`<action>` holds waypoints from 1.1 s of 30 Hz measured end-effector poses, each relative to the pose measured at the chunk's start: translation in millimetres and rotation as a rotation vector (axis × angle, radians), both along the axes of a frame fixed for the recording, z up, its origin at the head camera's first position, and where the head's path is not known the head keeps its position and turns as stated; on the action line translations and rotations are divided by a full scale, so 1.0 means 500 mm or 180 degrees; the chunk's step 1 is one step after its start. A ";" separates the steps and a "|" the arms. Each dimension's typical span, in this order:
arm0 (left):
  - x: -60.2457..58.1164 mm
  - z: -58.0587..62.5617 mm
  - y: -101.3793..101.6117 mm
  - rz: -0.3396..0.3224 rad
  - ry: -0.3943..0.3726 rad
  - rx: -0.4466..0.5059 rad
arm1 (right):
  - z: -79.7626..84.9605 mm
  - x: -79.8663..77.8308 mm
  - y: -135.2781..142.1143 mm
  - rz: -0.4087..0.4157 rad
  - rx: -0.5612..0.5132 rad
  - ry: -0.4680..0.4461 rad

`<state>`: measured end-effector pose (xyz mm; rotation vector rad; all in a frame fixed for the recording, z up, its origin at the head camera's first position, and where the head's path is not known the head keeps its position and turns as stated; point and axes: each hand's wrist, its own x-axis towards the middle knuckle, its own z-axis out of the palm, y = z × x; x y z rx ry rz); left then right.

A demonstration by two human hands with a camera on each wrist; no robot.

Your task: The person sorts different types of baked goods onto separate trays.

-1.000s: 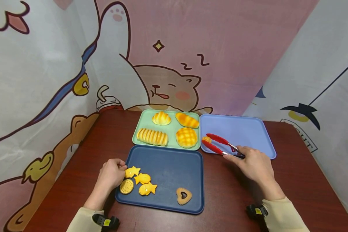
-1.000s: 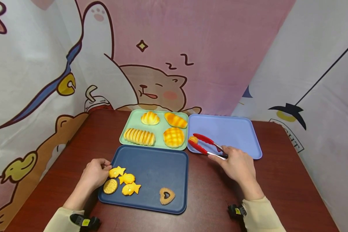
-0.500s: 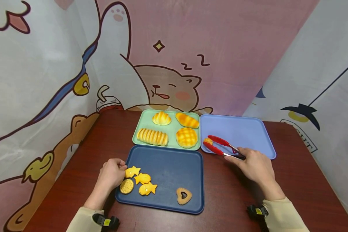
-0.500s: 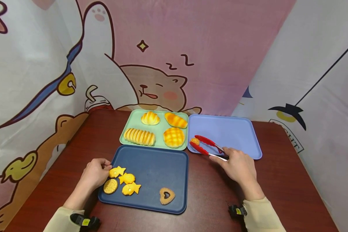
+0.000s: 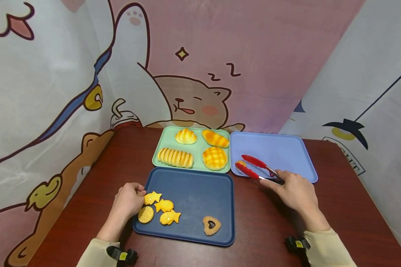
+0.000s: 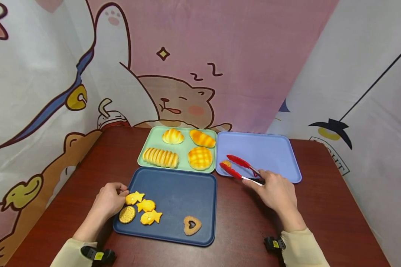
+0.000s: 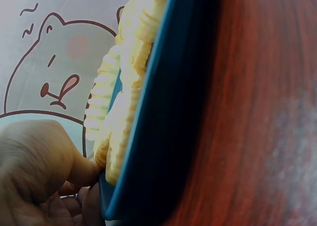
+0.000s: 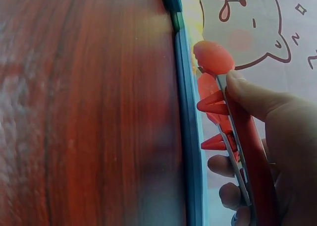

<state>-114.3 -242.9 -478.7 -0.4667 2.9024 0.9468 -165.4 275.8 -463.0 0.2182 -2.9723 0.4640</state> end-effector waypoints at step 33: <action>0.000 -0.003 -0.001 -0.0035 0.0078 -0.0035 | 0.051 0.111 -0.091 0.0397 -0.0317 0.0141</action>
